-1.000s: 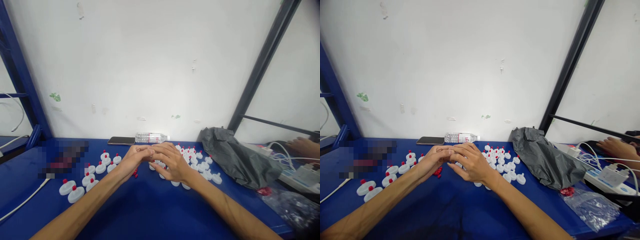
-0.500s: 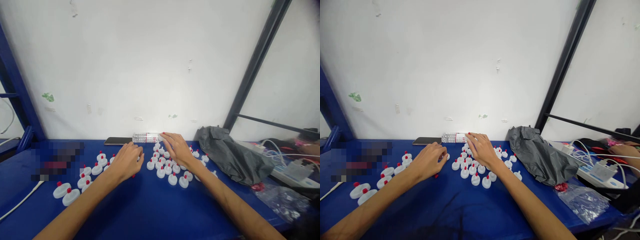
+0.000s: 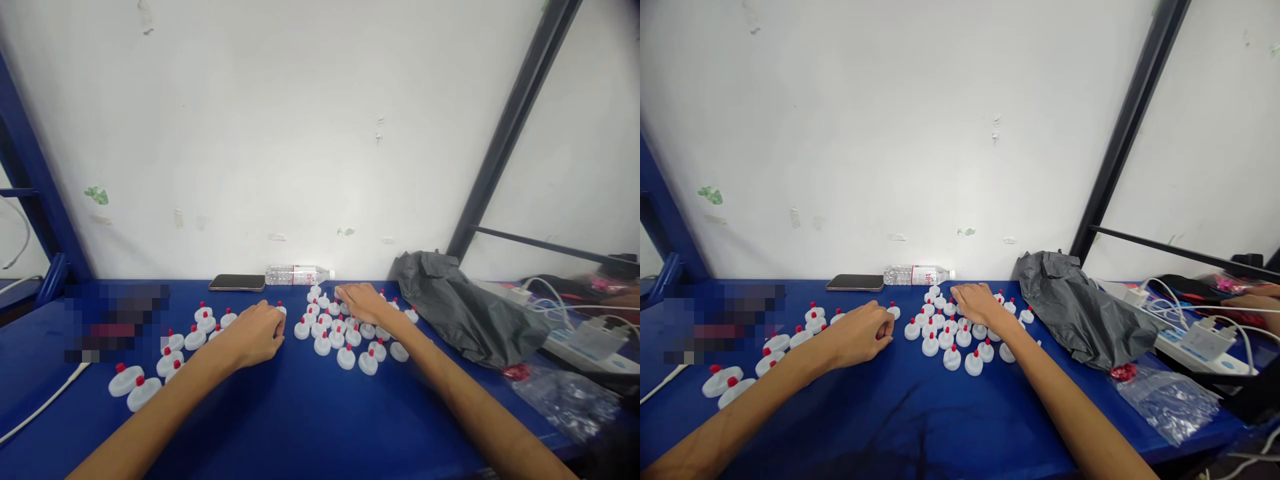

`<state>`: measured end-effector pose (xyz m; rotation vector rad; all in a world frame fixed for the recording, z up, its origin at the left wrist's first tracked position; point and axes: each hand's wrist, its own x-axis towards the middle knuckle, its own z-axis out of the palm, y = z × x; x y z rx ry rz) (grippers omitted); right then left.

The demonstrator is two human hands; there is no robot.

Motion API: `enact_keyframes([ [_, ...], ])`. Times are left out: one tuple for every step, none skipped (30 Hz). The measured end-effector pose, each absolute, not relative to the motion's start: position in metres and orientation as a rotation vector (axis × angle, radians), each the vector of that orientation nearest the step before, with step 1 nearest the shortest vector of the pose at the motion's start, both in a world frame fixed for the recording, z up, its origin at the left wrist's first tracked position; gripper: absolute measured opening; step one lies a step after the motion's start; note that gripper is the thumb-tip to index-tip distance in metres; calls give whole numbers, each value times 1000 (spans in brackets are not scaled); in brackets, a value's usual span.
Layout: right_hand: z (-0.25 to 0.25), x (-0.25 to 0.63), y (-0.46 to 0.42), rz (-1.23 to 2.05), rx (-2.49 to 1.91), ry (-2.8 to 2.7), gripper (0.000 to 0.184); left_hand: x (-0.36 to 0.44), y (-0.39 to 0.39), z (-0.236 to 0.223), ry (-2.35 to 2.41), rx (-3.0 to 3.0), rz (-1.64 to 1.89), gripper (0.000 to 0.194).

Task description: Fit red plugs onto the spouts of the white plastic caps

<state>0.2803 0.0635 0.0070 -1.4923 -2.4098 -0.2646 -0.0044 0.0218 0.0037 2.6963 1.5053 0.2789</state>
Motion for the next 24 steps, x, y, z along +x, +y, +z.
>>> enact_keyframes([
  [7,281,63,-250,-1495,-2425,52,-4,22,4,1502,2699,276,9],
  [7,281,63,-238,-1493,-2436,53,-3,22,4,1500,2702,274,11],
  [8,281,62,-230,-1486,-2440,52,-3,21,4,1503,2703,273,12],
  [9,281,61,-225,-1474,-2439,51,-3,21,5,1509,2702,274,12],
  [10,281,60,-223,-1458,-2432,49,-2,20,7,1517,2700,276,13],
  [12,280,59,-222,-1439,-2421,47,-2,20,8,1529,2696,277,13],
  [13,279,57,-222,-1417,-2412,46,-3,19,10,1542,2690,277,14],
  [15,278,56,-222,-1394,-2407,46,-3,19,12,1557,2684,277,13],
  [15,276,54,-211,-1366,-2412,46,-4,19,13,1572,2677,274,13],
  [15,274,53,-188,-1336,-2426,47,-5,19,14,1588,2670,267,12],
  [15,272,53,-159,-1306,-2448,49,-6,19,15,1603,2664,259,11],
  [14,270,52,-121,-1281,-2473,51,-7,19,16,1616,2659,247,11],
  [12,268,52,-77,-1263,-2495,54,-8,20,16,1629,2653,234,11],
  [10,267,52,-28,-1257,-2510,56,-8,20,16,1639,2647,220,10],
  [9,266,53,21,-1260,-2518,58,-8,20,16,1645,2640,206,9],
  [7,266,53,61,-1268,-2520,59,-8,20,17,1646,2634,193,9],
  [6,266,53,100,-1276,-2518,60,-8,21,17,1642,2629,182,9],
  [6,267,54,125,-1279,-2517,61,-7,21,17,1635,2624,175,9],
  [7,267,54,129,-1274,-2517,61,-6,21,17,1625,2621,172,11],
  [8,268,54,115,-1260,-2517,61,-6,22,17,1616,2619,172,12],
  [9,268,53,83,-1240,-2513,59,-5,22,17,1610,2615,175,14],
  [11,268,53,39,-1218,-2504,58,-5,23,17,1608,2609,180,16],
  [13,268,52,-10,-1196,-2493,56,-5,24,17,1609,2601,188,18],
  [15,268,51,-59,-1176,-2483,53,-6,24,17,1611,2593,198,19],
])
